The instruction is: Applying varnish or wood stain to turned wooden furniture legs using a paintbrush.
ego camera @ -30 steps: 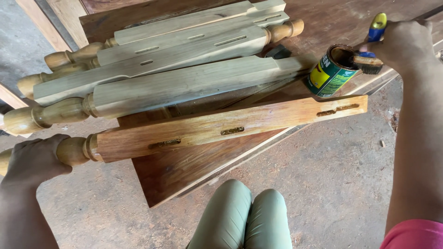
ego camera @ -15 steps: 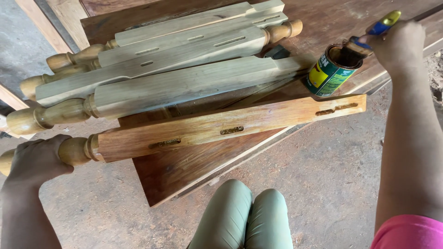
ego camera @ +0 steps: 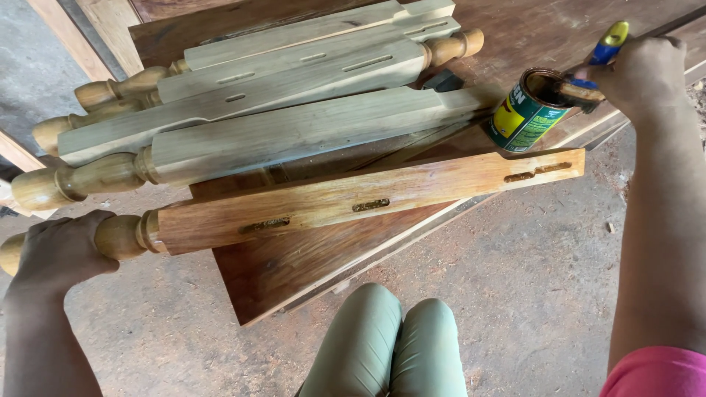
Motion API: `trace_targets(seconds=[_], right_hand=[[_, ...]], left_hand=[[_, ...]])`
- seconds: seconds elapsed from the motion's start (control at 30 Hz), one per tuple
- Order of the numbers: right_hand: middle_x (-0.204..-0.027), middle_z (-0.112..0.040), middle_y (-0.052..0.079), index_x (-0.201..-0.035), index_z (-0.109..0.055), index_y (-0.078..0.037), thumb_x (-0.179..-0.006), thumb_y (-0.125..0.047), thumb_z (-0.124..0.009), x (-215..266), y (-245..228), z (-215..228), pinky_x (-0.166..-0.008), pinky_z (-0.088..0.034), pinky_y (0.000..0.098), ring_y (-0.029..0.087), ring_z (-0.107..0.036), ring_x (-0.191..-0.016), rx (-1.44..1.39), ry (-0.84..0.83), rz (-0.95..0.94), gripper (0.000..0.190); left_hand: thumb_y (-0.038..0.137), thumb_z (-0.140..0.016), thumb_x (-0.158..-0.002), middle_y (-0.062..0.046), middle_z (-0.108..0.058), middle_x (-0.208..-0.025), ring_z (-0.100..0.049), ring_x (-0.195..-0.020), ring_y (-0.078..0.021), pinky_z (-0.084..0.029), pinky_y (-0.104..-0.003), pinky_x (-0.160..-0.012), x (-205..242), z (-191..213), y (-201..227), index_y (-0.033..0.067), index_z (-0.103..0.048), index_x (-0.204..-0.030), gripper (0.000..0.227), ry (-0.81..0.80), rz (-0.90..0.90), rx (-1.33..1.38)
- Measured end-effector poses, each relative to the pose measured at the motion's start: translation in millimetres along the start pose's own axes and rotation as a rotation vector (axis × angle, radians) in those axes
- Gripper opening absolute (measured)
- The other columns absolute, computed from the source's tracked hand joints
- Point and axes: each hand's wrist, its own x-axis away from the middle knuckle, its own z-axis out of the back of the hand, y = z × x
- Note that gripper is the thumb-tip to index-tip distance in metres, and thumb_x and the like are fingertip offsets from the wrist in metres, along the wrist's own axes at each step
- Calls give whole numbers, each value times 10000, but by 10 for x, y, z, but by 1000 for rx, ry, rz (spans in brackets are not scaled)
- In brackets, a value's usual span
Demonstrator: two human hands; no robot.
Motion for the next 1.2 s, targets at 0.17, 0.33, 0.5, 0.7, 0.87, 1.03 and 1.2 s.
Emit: trace_targets(seconds=[0.17, 0.33, 0.5, 0.7, 0.87, 1.03, 1.2], right_hand=[[-603, -642, 3, -772, -772, -131, -995, -631, -765, 74, -5, 178, -885, -484, 344, 136, -621, -567, 40, -50, 3, 548], [-831, -716, 61, -965, -741, -51, -1069, -431, -737, 300, 94, 217, -745, -548, 314, 147, -665, -630, -402, 69, -90, 394], [-1035, -707, 79, -1158, -654, -29, -1151, -318, -635, 849, 24, 300, -882, -588, 275, 108, -700, -891, -1128, 231, -357, 290], [-1160, -695, 99, -1305, -564, -8, -1103, -244, -761, 2200, -520, 325, -905, -631, 331, 192, -739, -1016, -1862, 724, -888, 368], [-1119, -643, 98, -1148, -449, -53, -1115, -139, -843, 2942, -1409, 451, -760, -643, 343, 229, -712, -926, -1819, 930, -873, 405], [-967, -621, 94, -1058, -416, -73, -1096, -193, -799, 2996, -1919, 707, -693, -648, 313, 182, -684, -774, -1774, 860, -811, 403], [-1045, -614, 88, -1120, -412, -78, -1081, -232, -806, 2931, -2235, 838, -686, -662, 318, 167, -683, -831, -1755, 814, -784, 425]], left_hand=[[381, -986, -496, 9, -798, -1073, -710, -1151, -192, -465, -402, -1104, 5, 8, -3, 257, -635, -1386, 965, 30, -10, 7], [332, -978, -507, -2, -799, -1093, -703, -1179, -202, -469, -412, -1105, 112, 197, 99, 247, -666, -1351, 904, 18, -1, 60], [343, -961, -488, -28, -786, -1119, -687, -1193, -207, -461, -400, -1100, 61, 59, 3, 222, -663, -1345, 914, 78, -41, 60], [401, -923, -543, -42, -798, -1119, -726, -1140, -189, -470, -372, -1106, -63, -64, -81, 217, -571, -1499, 1035, 13, -39, -44], [423, -923, -556, -46, -796, -1136, -736, -1124, -203, -459, -398, -1112, -143, -191, -181, 232, -538, -1537, 1071, -17, -42, -50], [376, -937, -543, -35, -803, -1129, -708, -1165, -243, -371, -530, -1132, -195, -314, -250, 264, -551, -1532, 1068, -20, 18, 7], [341, -938, -508, -20, -790, -1170, -679, -1212, -253, -307, -585, -1151, -202, -427, -326, 277, -601, -1467, 1018, 43, -26, 83]])
